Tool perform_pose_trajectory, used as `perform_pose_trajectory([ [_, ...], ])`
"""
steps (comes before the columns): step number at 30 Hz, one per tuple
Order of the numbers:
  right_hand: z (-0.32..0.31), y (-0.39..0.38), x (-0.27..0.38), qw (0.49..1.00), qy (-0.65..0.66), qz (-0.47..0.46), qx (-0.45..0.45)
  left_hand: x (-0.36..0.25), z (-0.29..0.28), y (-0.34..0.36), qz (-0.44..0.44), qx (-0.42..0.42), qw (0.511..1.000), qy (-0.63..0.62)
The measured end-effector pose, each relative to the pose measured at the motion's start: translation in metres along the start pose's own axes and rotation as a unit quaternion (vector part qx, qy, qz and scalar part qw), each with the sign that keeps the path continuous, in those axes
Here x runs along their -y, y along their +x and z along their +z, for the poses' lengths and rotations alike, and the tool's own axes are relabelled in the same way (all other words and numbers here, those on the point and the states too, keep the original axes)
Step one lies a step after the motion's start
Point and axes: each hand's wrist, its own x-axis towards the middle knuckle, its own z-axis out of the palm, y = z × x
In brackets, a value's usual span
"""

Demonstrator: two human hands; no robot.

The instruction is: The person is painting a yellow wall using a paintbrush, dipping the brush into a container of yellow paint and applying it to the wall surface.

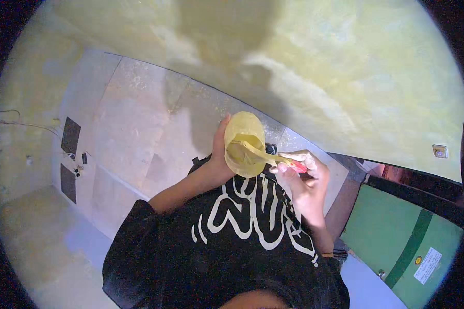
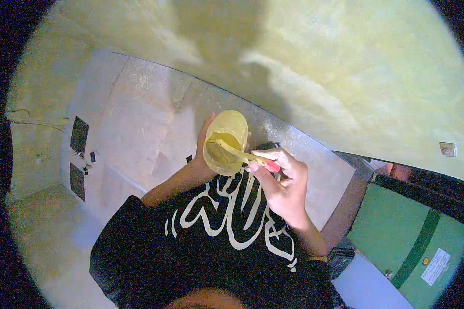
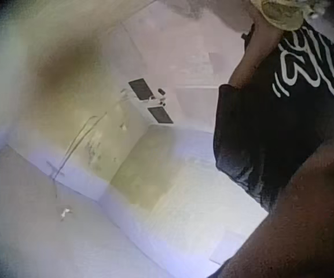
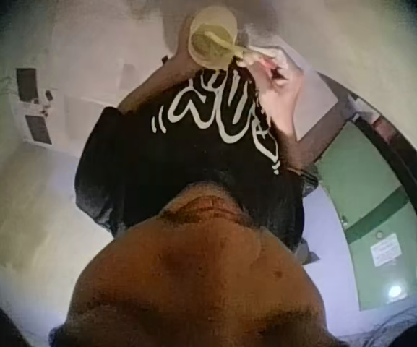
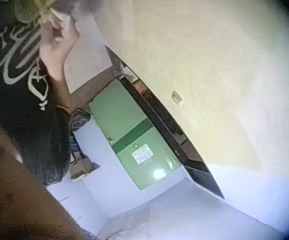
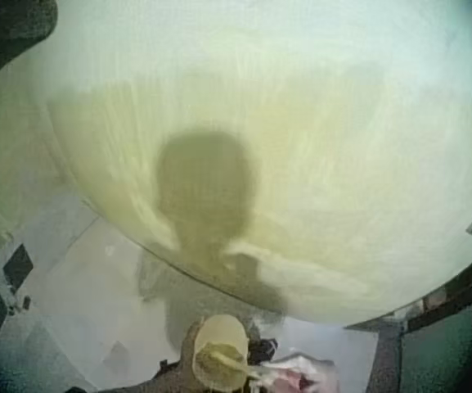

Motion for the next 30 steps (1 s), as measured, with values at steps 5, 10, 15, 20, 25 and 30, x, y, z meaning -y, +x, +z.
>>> perform_pose_trajectory([
  [5, 0.0, 0.007, 0.0, 0.998, 0.04, 0.04, 0.02, -0.003, 0.014, -0.008, -0.021, -0.042, 0.998, -0.029],
  [10, -0.011, 0.017, -0.011, 0.99, 0.06, 0.102, 0.076, 0.003, 0.009, -0.008, -0.01, -0.079, 0.997, 0.008],
  [15, -0.018, 0.029, -0.026, 0.987, 0.062, 0.107, 0.103, 0.006, 0.001, -0.007, -0.019, -0.051, 0.998, -0.014],
  [20, -0.022, 0.039, -0.034, 0.981, 0.104, 0.113, 0.12, 0.008, 0.001, -0.008, -0.034, -0.079, 0.996, -0.017],
  [25, -0.025, 0.04, -0.04, 0.981, 0.113, 0.098, 0.12, 0.011, -0.005, -0.009, 0.017, -0.031, 0.997, 0.067],
  [30, -0.022, 0.037, -0.039, 0.981, 0.117, 0.113, 0.107, 0.01, -0.001, -0.009, -0.041, -0.044, 0.997, -0.043],
])
